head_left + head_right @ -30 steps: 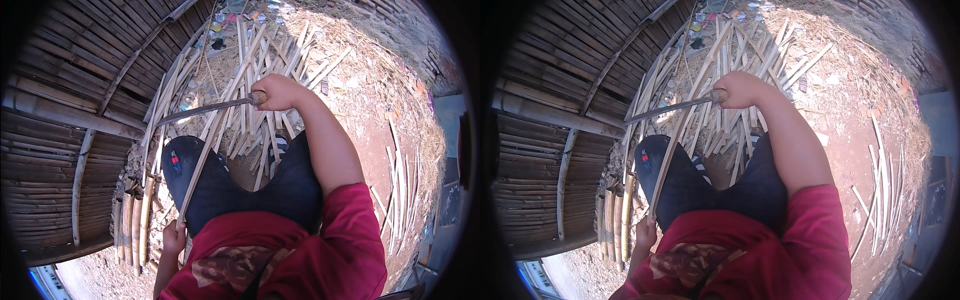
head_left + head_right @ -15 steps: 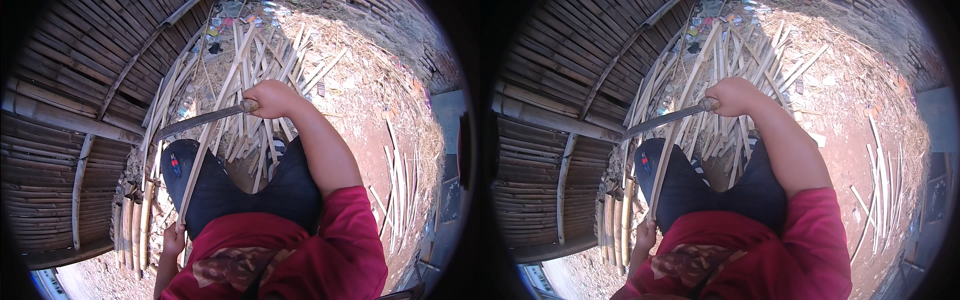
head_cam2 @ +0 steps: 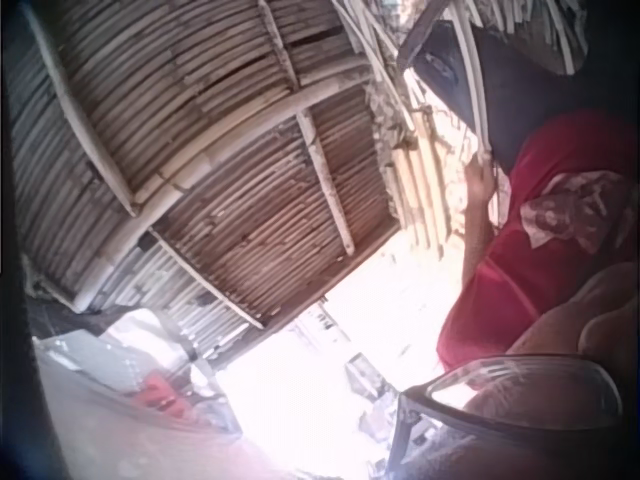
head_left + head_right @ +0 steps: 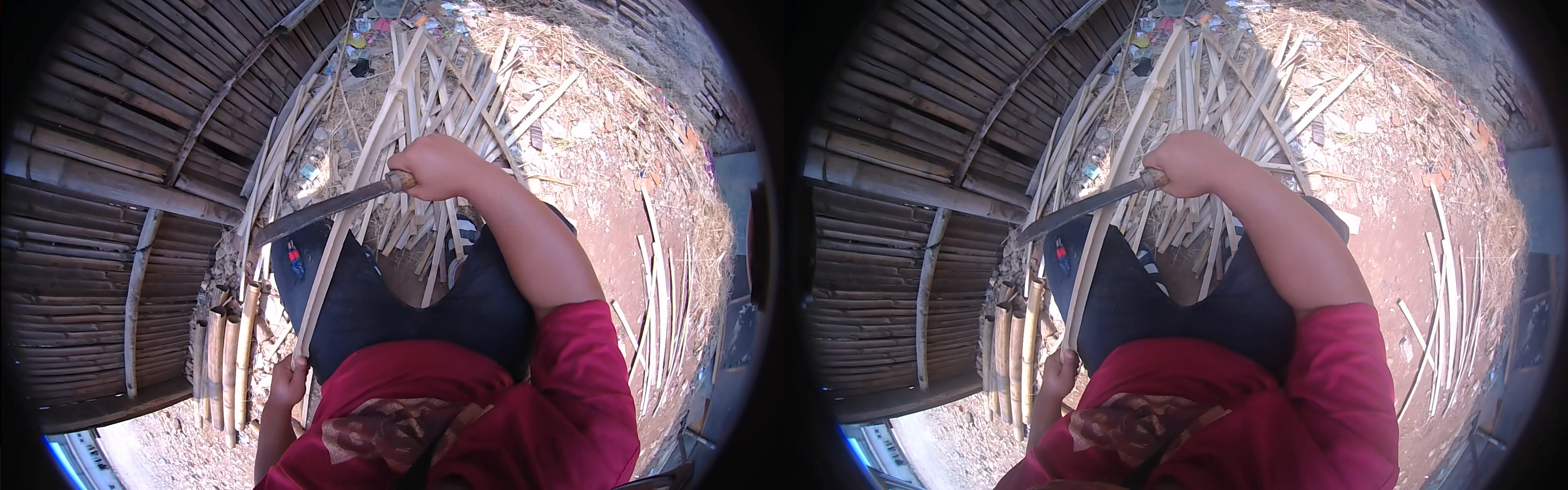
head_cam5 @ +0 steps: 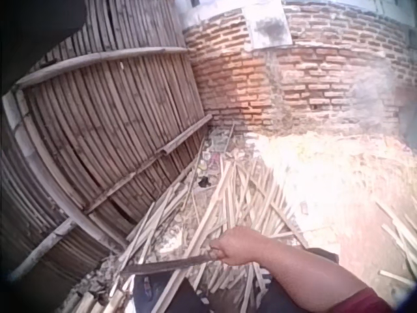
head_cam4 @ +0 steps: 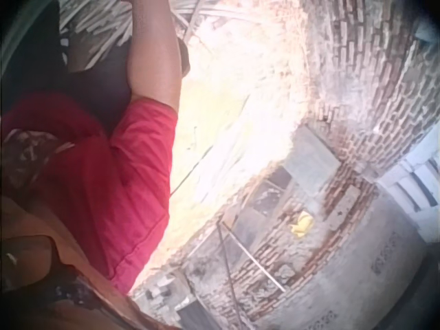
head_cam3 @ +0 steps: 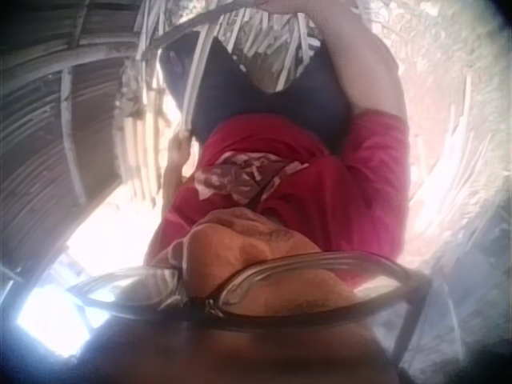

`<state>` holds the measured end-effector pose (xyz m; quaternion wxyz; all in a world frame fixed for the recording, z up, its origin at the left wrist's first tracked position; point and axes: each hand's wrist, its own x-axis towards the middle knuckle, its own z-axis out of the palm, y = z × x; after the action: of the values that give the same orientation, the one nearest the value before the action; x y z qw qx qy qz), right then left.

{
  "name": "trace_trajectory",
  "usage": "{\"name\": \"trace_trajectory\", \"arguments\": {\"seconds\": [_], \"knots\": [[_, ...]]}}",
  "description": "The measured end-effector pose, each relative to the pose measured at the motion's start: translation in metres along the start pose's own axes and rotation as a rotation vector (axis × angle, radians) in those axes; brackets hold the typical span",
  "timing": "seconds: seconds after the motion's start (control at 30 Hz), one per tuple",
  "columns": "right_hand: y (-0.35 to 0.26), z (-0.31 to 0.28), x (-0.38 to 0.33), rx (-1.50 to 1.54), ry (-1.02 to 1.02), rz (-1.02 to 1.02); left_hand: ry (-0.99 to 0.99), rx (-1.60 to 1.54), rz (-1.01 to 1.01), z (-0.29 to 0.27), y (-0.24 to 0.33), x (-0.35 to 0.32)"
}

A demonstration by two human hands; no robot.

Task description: The person uses a machete to shave and trim a long piece of bamboo while sitting.

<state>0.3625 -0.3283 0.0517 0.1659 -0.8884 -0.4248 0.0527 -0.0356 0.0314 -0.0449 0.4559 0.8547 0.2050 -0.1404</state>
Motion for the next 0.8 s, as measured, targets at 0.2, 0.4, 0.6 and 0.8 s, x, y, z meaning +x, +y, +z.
{"name": "trace_trajectory", "arguments": {"seconds": [0.2,0.4,0.6,0.8], "knots": [[0.042,0.005,0.014,0.194,0.054,0.162,-0.003,-0.073,-0.018,0.0,0.002,-0.003],[0.044,0.013,0.008,0.115,0.156,0.185,-0.132,-0.202,-0.142,-0.009,0.029,-0.004],[-0.032,0.017,0.009,-0.037,-0.16,-0.146,-0.19,-0.252,-0.24,-0.02,0.029,-0.002],[0.075,0.027,0.017,0.198,0.148,0.343,-0.207,-0.284,-0.32,-0.019,0.037,-0.003]]}}
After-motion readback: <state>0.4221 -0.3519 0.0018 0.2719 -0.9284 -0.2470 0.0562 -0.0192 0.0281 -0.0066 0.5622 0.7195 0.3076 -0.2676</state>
